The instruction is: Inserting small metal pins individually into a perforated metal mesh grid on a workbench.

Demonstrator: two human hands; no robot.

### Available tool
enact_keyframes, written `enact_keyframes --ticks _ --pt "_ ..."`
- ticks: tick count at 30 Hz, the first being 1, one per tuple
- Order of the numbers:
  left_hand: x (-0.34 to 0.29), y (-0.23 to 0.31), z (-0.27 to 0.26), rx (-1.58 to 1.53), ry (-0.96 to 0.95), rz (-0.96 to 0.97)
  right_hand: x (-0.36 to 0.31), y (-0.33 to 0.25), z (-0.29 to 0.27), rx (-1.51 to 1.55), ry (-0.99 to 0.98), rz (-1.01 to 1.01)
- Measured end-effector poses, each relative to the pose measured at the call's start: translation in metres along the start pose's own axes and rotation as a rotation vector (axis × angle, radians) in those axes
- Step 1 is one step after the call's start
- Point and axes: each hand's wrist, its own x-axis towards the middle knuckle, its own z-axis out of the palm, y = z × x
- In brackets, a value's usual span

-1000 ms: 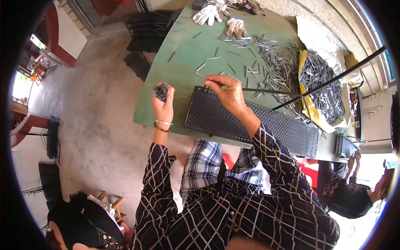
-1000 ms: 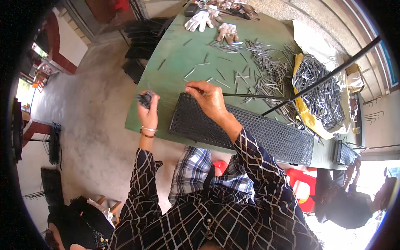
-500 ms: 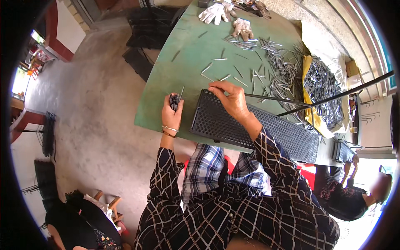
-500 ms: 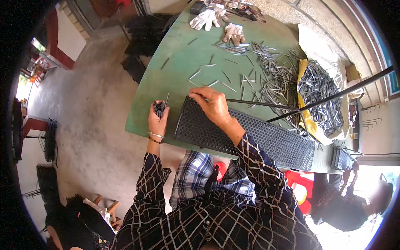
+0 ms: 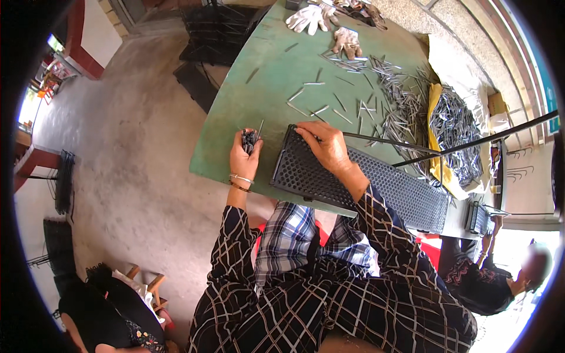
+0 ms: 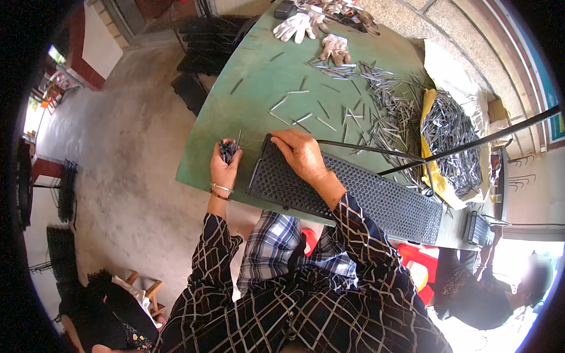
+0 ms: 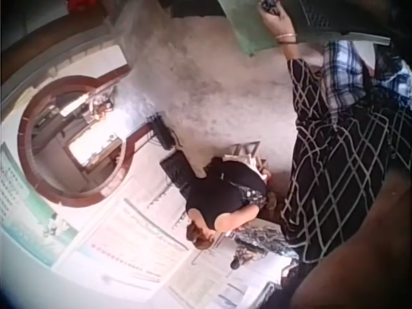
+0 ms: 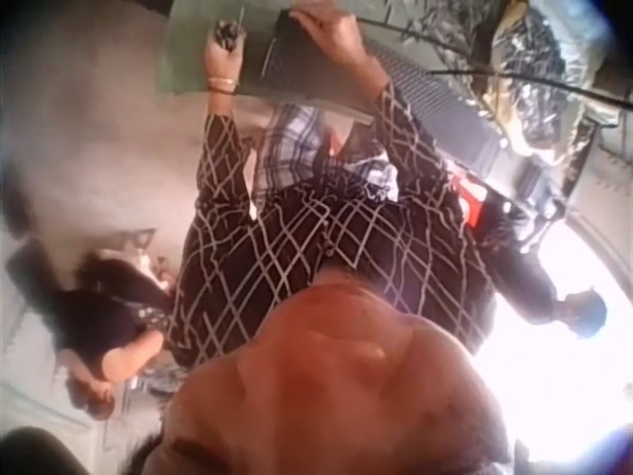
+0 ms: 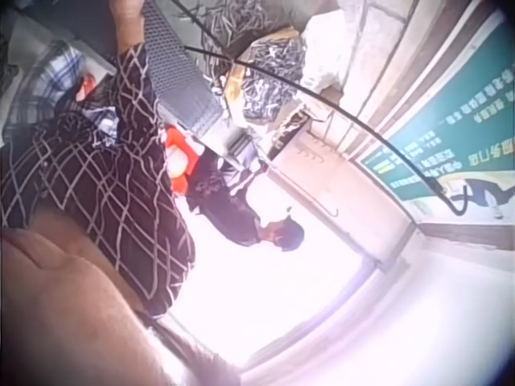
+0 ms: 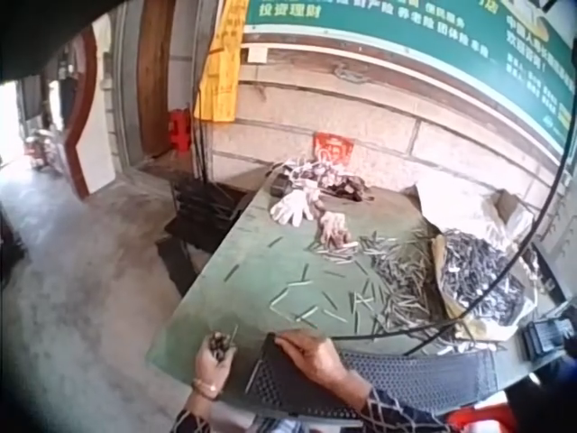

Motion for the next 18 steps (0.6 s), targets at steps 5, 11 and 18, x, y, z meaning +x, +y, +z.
enact_keyframes --ticks 5,11,18 --pt "0.0005 0.0011 0.0015 -0.027 0.003 -0.013 0.0008 -0.0028 0.0005 -0.064 0.028 -0.107" --pt "0.0013 -0.0002 0.0009 -0.056 0.025 -0.006 -0.0018 0.0013 0.0044 -0.083 0.066 -0.080" --pt "0.0004 0.0032 -0.0020 -0.196 0.061 0.030 -0.0071 -0.0042 0.0005 -0.047 0.093 -0.075"
